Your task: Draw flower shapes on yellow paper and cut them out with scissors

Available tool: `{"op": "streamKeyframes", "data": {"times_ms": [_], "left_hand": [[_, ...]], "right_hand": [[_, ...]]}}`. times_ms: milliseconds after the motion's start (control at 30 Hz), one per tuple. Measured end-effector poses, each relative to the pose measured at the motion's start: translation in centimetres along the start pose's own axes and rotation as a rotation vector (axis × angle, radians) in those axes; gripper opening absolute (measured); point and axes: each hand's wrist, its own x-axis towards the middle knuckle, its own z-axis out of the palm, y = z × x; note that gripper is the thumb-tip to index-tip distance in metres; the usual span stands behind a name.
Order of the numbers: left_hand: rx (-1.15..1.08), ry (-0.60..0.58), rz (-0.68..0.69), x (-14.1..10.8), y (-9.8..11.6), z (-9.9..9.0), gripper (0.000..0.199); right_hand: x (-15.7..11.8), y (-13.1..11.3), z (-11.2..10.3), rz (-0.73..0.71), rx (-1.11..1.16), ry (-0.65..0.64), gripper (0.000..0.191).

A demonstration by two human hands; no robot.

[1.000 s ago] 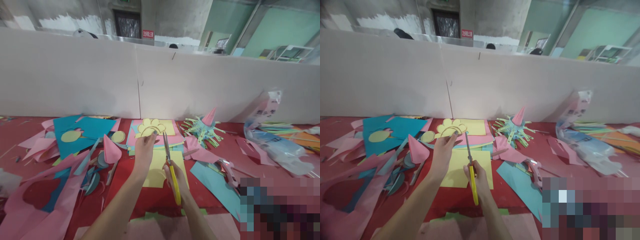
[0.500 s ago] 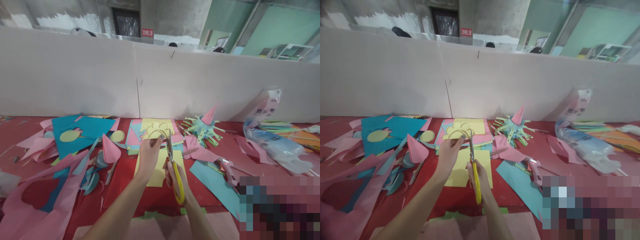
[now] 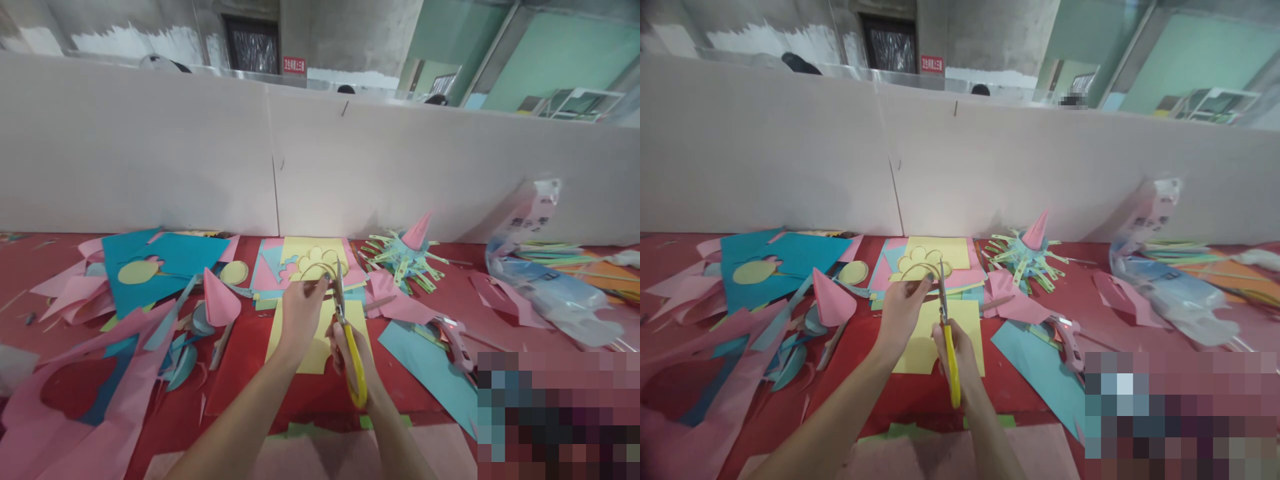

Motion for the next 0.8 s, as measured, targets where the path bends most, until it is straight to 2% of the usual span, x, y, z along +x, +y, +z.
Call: {"op": "streamKeyframes", "data": {"times_ms": [800], "left_hand": [[-0.029,-0.013,0.019,0.0,-0.4,0.0,0.026]], "right_hand": [[0.9,1.1,-0.2,0.05,-0.004,0.024,0.05]]}}
